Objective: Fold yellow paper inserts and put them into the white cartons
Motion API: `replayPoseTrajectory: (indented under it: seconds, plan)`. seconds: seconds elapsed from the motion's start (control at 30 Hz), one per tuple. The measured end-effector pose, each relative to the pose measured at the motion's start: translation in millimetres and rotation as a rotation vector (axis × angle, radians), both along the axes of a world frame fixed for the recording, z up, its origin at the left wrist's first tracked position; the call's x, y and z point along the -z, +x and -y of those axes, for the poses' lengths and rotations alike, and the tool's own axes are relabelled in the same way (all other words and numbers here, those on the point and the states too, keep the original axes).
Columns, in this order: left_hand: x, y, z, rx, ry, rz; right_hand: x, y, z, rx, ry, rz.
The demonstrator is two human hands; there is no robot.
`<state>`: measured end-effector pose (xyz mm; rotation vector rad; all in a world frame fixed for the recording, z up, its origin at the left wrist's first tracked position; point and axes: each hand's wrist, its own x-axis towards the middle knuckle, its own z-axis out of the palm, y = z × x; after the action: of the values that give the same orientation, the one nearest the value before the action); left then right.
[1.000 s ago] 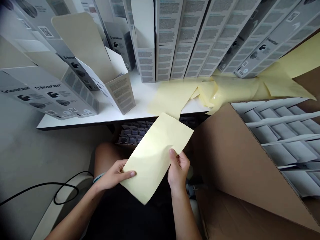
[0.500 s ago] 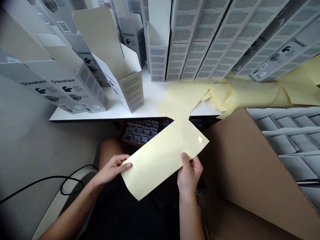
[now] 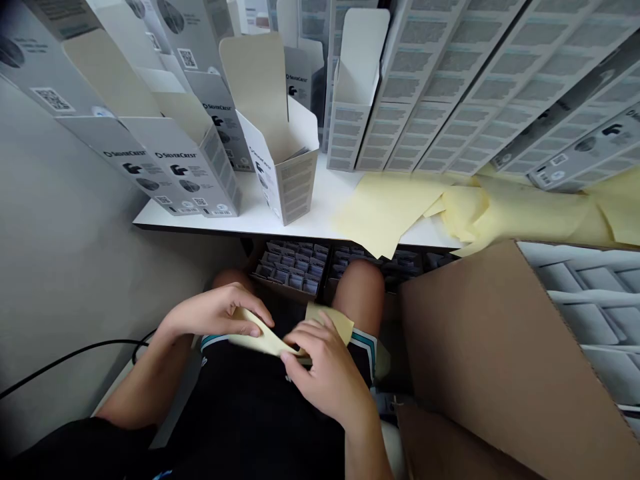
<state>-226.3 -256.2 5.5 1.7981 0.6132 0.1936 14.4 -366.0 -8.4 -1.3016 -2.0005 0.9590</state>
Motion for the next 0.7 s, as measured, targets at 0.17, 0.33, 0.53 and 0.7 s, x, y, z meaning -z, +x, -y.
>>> replayPoseTrajectory:
  seconds: [0.17,0.33,0.53,0.7]
  plan:
    - [-0.9,9.7,2.1,-0.281,-0.03,0.097,-7.6,9.4,-8.9,-0.001,-0.081,-0.1]
    - [-11.8,19.6,2.5,-0.447,0.076,0.169,-23.0,14.7,-28.5,-0.118,-0.206,-0.145]
    - [-21.3,26.0,11.1,-0.513,0.673,0.201,-13.3,6.9,-32.9,-0.134,-0.223,-0.258]
    - [-8.6,37.5,40.6,-0.496,0.972,0.277,-9.8,9.6,-26.5,-0.031,-0.192,-0.236]
